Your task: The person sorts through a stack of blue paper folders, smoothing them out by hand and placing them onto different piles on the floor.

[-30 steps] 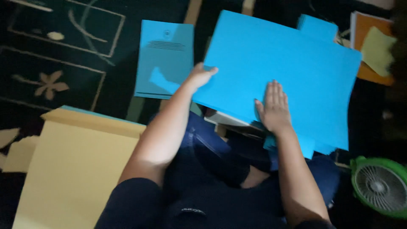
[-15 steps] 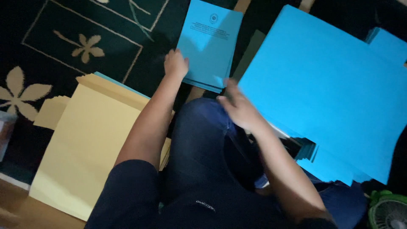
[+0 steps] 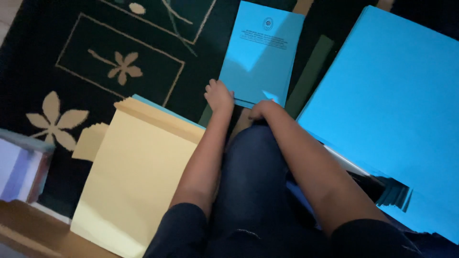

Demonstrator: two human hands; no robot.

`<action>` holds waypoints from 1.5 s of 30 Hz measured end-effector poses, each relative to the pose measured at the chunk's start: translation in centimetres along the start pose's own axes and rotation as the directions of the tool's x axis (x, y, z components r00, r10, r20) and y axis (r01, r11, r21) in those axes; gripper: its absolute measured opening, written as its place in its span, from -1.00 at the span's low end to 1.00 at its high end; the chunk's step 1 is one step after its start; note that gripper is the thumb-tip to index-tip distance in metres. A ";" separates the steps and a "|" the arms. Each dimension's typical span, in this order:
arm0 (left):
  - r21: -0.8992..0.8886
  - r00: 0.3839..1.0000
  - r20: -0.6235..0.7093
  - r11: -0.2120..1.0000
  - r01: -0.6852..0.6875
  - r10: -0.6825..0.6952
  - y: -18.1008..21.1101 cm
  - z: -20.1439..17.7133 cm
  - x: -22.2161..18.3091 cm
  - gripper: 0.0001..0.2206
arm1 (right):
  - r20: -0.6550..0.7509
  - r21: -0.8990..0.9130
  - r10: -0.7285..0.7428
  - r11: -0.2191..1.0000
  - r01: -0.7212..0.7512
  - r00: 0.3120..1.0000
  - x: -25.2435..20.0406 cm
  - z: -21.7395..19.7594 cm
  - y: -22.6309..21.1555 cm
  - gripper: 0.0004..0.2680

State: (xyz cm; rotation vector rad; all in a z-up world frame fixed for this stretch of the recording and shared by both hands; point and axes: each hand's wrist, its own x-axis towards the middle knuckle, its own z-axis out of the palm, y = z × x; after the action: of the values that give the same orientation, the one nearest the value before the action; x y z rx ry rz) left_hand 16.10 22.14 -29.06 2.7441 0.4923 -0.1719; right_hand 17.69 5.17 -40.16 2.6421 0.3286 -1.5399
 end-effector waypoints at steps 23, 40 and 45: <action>-0.163 0.989 0.032 0.976 0.146 -0.143 1.4 -1.7 0.7 -0.73 | 0.070 -0.027 -0.169 0.985 0.171 0.983 4.2 1.8 -0.6 -0.34; -0.092 0.989 -0.031 0.985 0.143 -0.146 2.9 -0.7 -1.7 -0.72 | 0.269 0.274 -0.077 0.962 0.001 0.960 -12.7 -5.4 -4.0 -0.50; -0.102 0.987 -0.036 0.984 0.149 -0.154 2.5 0.3 -1.3 -0.70 | 0.259 0.318 -0.203 0.941 0.115 0.944 -12.5 -4.8 -2.5 -0.36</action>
State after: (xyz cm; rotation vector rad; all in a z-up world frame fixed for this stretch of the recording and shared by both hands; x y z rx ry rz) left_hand 15.73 19.45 -28.35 2.6185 0.7032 -0.1217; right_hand 15.28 6.50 -26.77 2.5947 0.3206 -2.1546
